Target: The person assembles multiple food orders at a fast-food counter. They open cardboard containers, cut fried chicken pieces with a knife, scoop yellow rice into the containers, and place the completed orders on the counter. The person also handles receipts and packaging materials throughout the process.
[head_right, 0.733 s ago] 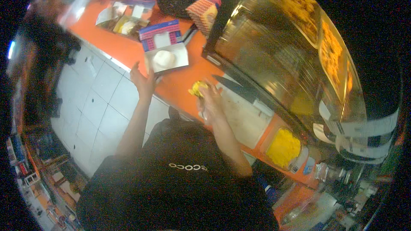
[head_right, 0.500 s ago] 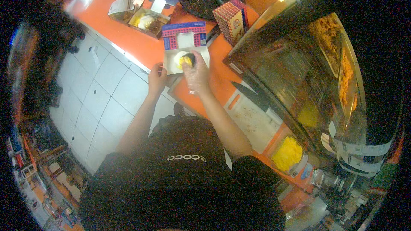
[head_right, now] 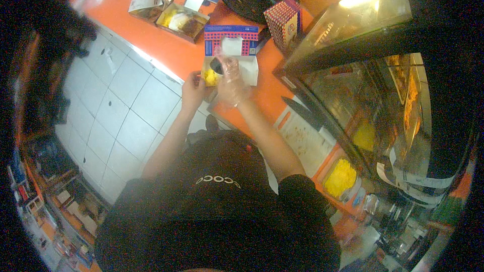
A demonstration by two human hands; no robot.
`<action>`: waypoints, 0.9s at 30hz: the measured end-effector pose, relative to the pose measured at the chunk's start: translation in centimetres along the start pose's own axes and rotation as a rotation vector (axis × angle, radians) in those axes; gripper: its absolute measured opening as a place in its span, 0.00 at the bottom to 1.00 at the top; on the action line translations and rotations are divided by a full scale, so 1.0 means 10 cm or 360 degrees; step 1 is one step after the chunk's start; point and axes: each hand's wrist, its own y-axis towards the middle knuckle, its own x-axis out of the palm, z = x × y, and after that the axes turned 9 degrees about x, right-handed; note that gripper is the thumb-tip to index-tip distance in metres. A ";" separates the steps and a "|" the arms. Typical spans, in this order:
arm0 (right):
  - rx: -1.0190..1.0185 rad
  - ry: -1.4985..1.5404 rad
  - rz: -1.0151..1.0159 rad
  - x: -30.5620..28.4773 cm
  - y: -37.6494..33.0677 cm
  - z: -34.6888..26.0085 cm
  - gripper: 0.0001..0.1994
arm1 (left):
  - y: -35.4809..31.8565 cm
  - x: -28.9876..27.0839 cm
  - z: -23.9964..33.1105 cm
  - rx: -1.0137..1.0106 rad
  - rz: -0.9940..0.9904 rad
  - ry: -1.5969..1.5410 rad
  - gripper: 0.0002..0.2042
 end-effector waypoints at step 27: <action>0.1494 0.0925 0.1134 -2.49 -3.24 1.48 0.22 | -0.67 0.28 0.15 0.0462 0.0337 -0.0025 0.18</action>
